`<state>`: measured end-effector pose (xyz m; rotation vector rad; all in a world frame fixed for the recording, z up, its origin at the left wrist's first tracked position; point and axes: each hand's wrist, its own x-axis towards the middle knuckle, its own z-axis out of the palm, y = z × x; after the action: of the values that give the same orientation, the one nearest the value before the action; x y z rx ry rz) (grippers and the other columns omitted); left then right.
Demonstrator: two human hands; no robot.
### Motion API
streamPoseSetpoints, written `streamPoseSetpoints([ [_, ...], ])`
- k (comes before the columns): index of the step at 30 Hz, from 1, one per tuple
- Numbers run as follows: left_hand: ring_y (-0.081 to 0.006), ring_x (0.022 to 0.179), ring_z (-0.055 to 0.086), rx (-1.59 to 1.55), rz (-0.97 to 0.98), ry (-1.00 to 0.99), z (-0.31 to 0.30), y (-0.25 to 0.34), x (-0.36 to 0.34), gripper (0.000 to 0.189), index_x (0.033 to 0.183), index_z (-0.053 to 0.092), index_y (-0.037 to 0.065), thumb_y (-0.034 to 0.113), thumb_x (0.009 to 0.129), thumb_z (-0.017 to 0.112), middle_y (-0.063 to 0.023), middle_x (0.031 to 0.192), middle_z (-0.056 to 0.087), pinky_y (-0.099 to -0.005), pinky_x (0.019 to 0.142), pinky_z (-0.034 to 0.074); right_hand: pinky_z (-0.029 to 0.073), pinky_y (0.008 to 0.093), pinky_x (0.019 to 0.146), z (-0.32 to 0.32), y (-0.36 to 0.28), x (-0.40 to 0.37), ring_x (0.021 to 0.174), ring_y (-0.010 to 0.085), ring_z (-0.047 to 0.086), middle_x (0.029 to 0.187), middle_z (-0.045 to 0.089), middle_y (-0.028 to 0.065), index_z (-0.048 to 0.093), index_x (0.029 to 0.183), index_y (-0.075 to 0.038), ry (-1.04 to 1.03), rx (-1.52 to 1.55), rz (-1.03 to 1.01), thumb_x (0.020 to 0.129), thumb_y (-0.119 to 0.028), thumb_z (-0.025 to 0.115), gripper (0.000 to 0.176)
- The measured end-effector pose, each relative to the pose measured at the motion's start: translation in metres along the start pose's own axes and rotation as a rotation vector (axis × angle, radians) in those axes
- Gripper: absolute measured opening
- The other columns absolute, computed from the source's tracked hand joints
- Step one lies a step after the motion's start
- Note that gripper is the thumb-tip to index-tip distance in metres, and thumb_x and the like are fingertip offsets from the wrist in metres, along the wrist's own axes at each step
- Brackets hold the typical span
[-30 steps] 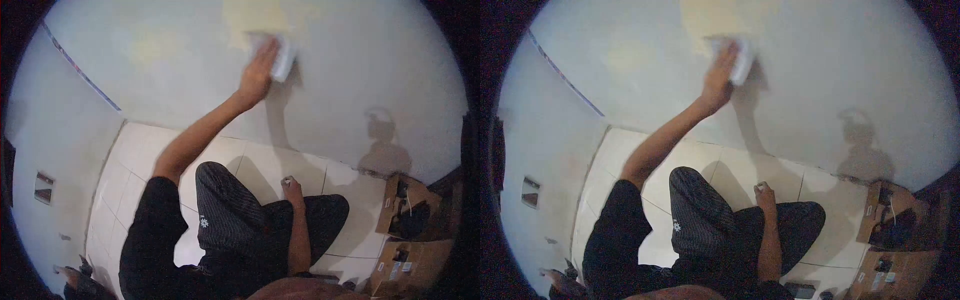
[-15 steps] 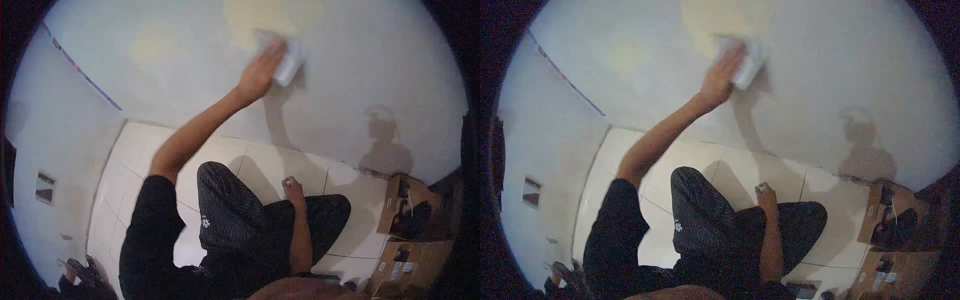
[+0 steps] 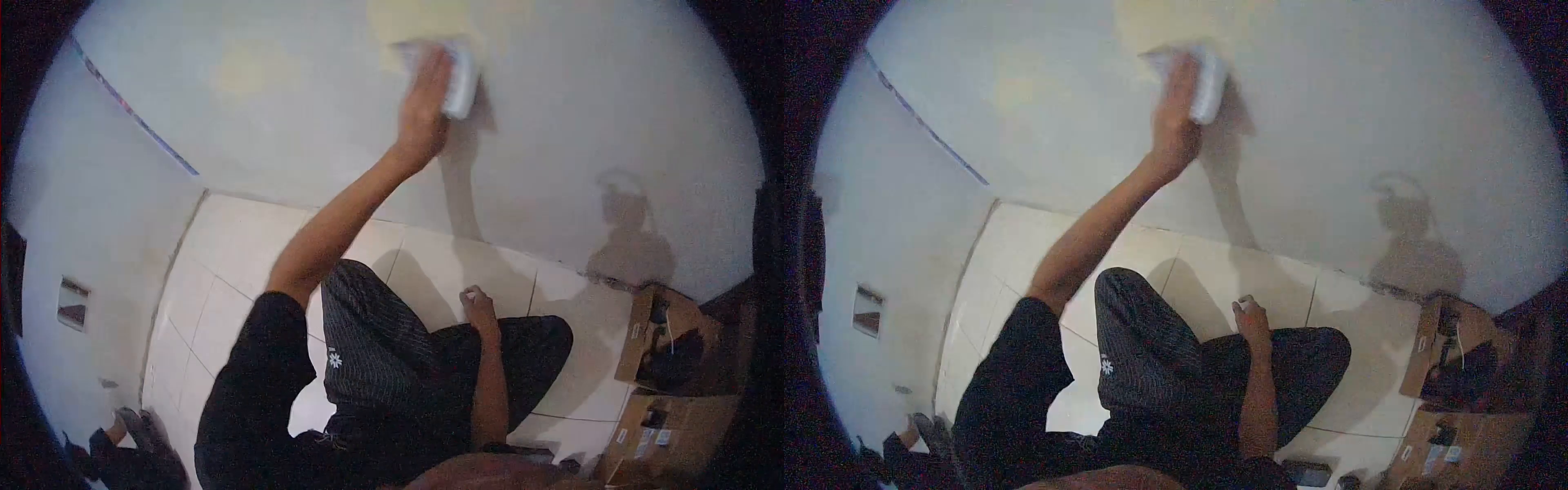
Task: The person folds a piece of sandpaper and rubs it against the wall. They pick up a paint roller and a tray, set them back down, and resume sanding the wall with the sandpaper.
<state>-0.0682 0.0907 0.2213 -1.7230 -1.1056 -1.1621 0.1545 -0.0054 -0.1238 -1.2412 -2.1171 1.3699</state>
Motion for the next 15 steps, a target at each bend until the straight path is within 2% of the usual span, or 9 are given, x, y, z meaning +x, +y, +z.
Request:
streamPoseSetpoints([
  [1,-0.0379,0.131,0.042,-0.076,0.187,-0.329,0.002,-0.013,-0.010,0.056,0.135,0.043,-0.002,-0.004,0.080,0.055,-0.0227,0.140,0.045,-0.0457,0.109,0.035,0.049,0.0458,0.079,-0.002,-0.004,0.001,0.084,0.0393,0.064,0.085,0.066,0.0230,0.057,0.107,-0.001,0.038,-0.002,0.031,0.090,-0.030,0.059,0.033],
  [4,-0.0394,0.125,0.048,0.011,0.255,-0.271,-0.013,-0.035,-0.002,0.049,0.128,0.050,-0.006,0.000,0.080,0.057,-0.0234,0.132,0.052,-0.0457,0.107,0.039,0.051,0.0418,0.075,0.001,0.007,0.003,0.082,0.0340,0.066,0.090,0.067,0.0206,0.060,0.107,-0.002,0.044,-0.098,-0.043,0.090,-0.028,0.059,0.031],
  [6,-0.0359,0.130,0.044,0.112,-0.103,0.191,-0.010,-0.021,0.001,0.049,0.130,0.048,-0.005,-0.002,0.082,0.053,-0.0231,0.137,0.048,-0.0445,0.108,0.038,0.050,0.0424,0.078,-0.004,-0.005,0.005,0.085,0.0355,0.065,0.091,0.067,0.0212,0.060,0.107,-0.002,-0.012,-0.049,0.049,0.090,-0.029,0.059,0.032],
  [8,-0.0362,0.132,0.042,0.048,0.033,-0.170,-0.006,-0.013,-0.021,0.052,0.132,0.047,-0.005,0.000,0.081,0.056,-0.0232,0.138,0.046,-0.0440,0.108,0.037,0.050,0.0430,0.081,-0.007,-0.012,0.001,0.088,0.0371,0.065,0.093,0.066,0.0219,0.060,0.107,-0.002,-0.082,-0.022,0.138,0.090,-0.031,0.058,0.033],
  [9,-0.0359,0.132,0.042,-0.055,0.312,-0.429,-0.011,-0.014,-0.028,0.051,0.134,0.045,-0.005,-0.001,0.083,0.053,-0.0237,0.139,0.046,-0.0428,0.109,0.036,0.049,0.0435,0.082,-0.006,-0.013,-0.001,0.090,0.0371,0.065,0.093,0.066,0.0222,0.059,0.108,-0.002,-0.055,-0.027,0.084,0.090,-0.030,0.058,0.034],
  [10,-0.0359,0.132,0.042,-0.055,0.313,-0.426,-0.011,-0.020,-0.030,0.051,0.134,0.045,-0.005,-0.001,0.083,0.053,-0.0237,0.139,0.046,-0.0428,0.109,0.036,0.049,0.0439,0.084,-0.006,-0.012,-0.002,0.093,0.0370,0.064,0.094,0.066,0.0226,0.059,0.109,-0.002,-0.024,-0.030,0.033,0.090,-0.030,0.058,0.034],
  [12,-0.0350,0.132,0.042,0.028,-0.005,-0.269,-0.012,-0.027,-0.029,0.048,0.133,0.045,-0.006,-0.001,0.085,0.049,-0.0223,0.138,0.047,-0.0422,0.109,0.037,0.049,0.0440,0.084,-0.008,-0.013,-0.003,0.093,0.0371,0.064,0.095,0.066,0.0230,0.058,0.108,-0.001,-0.033,-0.057,0.047,0.091,-0.030,0.058,0.034],
  [13,-0.0364,0.133,0.040,0.025,-0.100,0.043,-0.006,-0.035,-0.026,0.055,0.133,0.047,-0.003,-0.002,0.080,0.060,-0.0204,0.142,0.044,-0.0439,0.109,0.035,0.049,0.0440,0.085,-0.009,-0.015,-0.001,0.094,0.0373,0.064,0.096,0.066,0.0233,0.058,0.108,-0.001,-0.043,-0.073,0.058,0.091,-0.029,0.058,0.033],
  [15,-0.0369,0.133,0.040,0.035,-0.028,-0.102,-0.001,-0.028,-0.036,0.053,0.132,0.048,-0.003,0.000,0.081,0.061,-0.0217,0.141,0.044,-0.0441,0.109,0.036,0.049,0.0443,0.084,0.008,0.017,0.009,0.092,0.0376,0.064,0.095,0.066,0.0234,0.058,0.108,-0.001,-0.027,-0.120,-0.052,0.091,-0.029,0.058,0.033],
])
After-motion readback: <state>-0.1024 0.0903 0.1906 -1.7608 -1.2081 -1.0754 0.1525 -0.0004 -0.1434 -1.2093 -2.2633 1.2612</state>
